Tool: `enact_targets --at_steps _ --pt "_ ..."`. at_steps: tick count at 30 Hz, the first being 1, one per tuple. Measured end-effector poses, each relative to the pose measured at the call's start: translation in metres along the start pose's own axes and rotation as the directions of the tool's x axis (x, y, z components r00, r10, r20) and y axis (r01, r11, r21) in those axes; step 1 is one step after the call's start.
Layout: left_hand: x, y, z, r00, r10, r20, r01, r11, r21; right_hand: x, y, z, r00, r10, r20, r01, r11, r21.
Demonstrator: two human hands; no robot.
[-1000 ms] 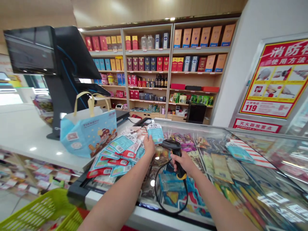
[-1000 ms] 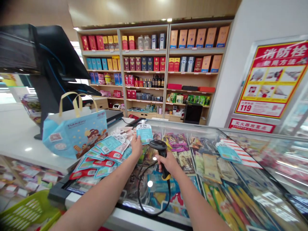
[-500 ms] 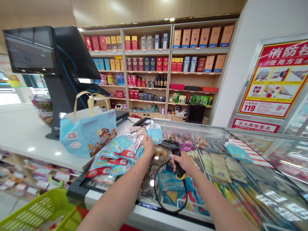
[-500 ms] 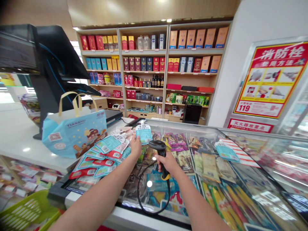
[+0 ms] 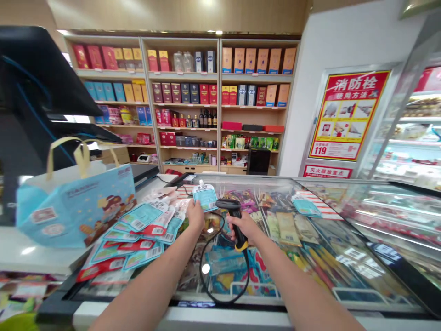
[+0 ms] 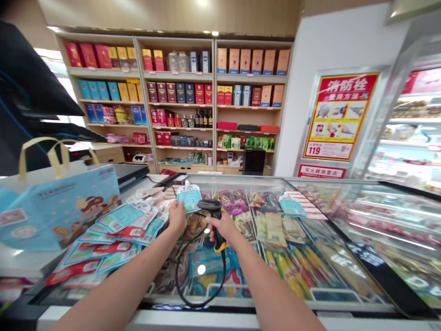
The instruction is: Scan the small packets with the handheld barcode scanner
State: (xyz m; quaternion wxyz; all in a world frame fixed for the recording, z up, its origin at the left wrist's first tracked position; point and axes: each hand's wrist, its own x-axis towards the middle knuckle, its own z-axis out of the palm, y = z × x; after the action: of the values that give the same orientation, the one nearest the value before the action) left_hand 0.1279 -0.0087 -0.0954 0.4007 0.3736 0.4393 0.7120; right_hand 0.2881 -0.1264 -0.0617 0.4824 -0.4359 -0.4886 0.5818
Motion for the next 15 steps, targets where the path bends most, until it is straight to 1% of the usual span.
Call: enact_targets --at_steps 2,4,7,9,11,13,15 --pt "-0.01 -0.001 0.019 0.993 -0.096 0.065 0.099 0.994 -0.044 -0.007 -0.008 -0.019 0.999 -0.007 -0.052 0.008 1.0 0.014" --pt "-0.021 -0.005 0.043 0.977 -0.165 0.136 0.174 0.983 -0.057 -0.017 -0.015 -0.044 0.993 -0.032 -0.117 0.034 0.999 0.018" --pt "-0.041 -0.018 0.09 0.953 -0.189 0.238 0.21 0.976 -0.063 -0.035 -0.021 -0.086 0.971 -0.074 -0.229 0.074 0.997 -0.008" --pt "-0.058 -0.03 0.129 0.943 -0.17 0.287 0.187 0.982 -0.033 -0.046 -0.023 -0.115 0.945 -0.109 -0.308 0.108 0.994 -0.018" --pt "-0.078 -0.041 0.171 0.936 -0.161 0.312 0.157 0.987 0.04 -0.055 -0.027 -0.141 0.914 -0.137 -0.381 0.14 0.99 -0.021" --pt "-0.098 -0.051 0.209 0.934 -0.152 0.325 0.104 0.982 0.159 -0.061 -0.031 -0.165 0.879 -0.159 -0.45 0.17 0.985 -0.018" --pt "-0.113 -0.058 0.239 0.934 -0.125 0.334 0.017 0.951 0.307 -0.066 -0.034 -0.185 0.842 -0.173 -0.511 0.201 0.98 -0.001"
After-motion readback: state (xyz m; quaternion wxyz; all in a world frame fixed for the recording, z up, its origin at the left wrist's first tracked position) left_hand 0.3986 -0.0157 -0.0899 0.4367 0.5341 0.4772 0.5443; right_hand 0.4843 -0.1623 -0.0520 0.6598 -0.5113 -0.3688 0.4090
